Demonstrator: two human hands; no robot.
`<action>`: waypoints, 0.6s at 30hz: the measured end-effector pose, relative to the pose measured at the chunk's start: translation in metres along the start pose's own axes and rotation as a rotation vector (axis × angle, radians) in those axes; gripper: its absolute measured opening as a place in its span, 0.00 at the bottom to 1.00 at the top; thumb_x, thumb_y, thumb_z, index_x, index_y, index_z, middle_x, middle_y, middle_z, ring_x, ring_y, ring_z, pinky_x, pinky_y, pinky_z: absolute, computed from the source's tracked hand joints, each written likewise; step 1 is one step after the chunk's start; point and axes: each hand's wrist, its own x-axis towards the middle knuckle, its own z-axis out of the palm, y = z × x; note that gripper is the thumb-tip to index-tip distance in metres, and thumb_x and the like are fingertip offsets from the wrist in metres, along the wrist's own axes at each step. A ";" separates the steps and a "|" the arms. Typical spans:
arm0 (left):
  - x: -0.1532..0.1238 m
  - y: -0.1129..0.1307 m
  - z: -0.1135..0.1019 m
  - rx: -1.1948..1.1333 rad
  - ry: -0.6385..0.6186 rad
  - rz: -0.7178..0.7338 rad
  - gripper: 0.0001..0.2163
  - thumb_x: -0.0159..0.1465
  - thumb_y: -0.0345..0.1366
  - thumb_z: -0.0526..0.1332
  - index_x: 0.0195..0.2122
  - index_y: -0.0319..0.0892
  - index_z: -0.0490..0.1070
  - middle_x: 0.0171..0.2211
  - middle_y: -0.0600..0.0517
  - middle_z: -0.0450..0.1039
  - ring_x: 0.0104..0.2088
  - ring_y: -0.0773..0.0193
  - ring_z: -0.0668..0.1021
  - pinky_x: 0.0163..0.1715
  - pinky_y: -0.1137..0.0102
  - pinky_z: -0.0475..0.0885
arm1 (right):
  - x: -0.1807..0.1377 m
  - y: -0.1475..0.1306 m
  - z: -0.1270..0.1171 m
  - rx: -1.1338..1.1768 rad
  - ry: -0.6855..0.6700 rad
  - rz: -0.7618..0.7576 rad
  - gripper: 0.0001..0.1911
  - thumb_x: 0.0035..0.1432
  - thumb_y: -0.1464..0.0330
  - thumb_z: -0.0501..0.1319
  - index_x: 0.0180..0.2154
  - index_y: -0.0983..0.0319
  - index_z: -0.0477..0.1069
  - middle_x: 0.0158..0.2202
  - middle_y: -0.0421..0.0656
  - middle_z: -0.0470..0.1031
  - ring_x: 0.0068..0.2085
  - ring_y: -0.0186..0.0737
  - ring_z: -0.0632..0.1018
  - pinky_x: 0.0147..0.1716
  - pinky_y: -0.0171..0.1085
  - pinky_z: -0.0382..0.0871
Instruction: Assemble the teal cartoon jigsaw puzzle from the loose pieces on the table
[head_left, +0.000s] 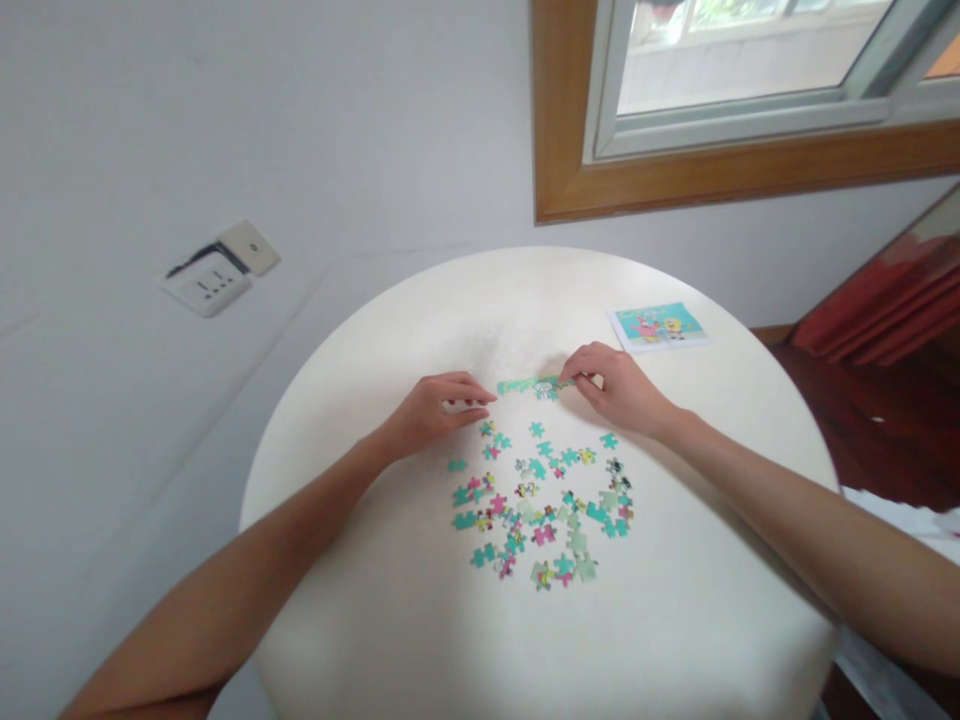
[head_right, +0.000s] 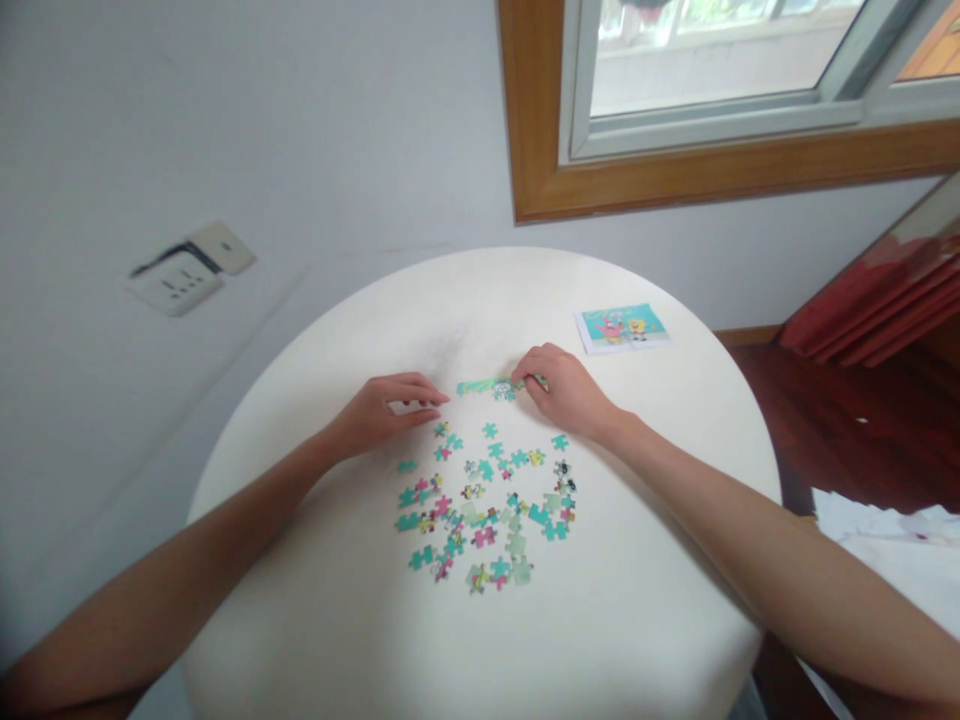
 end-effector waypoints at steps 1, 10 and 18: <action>0.000 0.000 0.000 0.009 0.025 0.003 0.08 0.64 0.39 0.65 0.41 0.44 0.81 0.38 0.49 0.79 0.35 0.66 0.78 0.35 0.73 0.72 | 0.000 0.000 0.000 0.000 0.000 -0.003 0.14 0.56 0.78 0.54 0.35 0.60 0.77 0.37 0.45 0.78 0.42 0.42 0.75 0.44 0.42 0.67; 0.000 -0.003 0.002 0.030 0.111 0.071 0.07 0.66 0.38 0.64 0.39 0.45 0.82 0.36 0.49 0.79 0.36 0.64 0.79 0.38 0.71 0.73 | -0.003 -0.030 -0.001 0.095 -0.023 -0.025 0.11 0.60 0.76 0.57 0.37 0.60 0.77 0.37 0.44 0.78 0.40 0.39 0.75 0.41 0.39 0.68; 0.000 -0.004 0.003 0.026 0.145 0.045 0.06 0.64 0.38 0.66 0.37 0.45 0.83 0.35 0.49 0.78 0.36 0.65 0.79 0.38 0.71 0.73 | -0.013 -0.066 0.002 0.166 -0.334 -0.202 0.08 0.63 0.74 0.60 0.41 0.62 0.77 0.40 0.46 0.78 0.42 0.39 0.75 0.46 0.40 0.68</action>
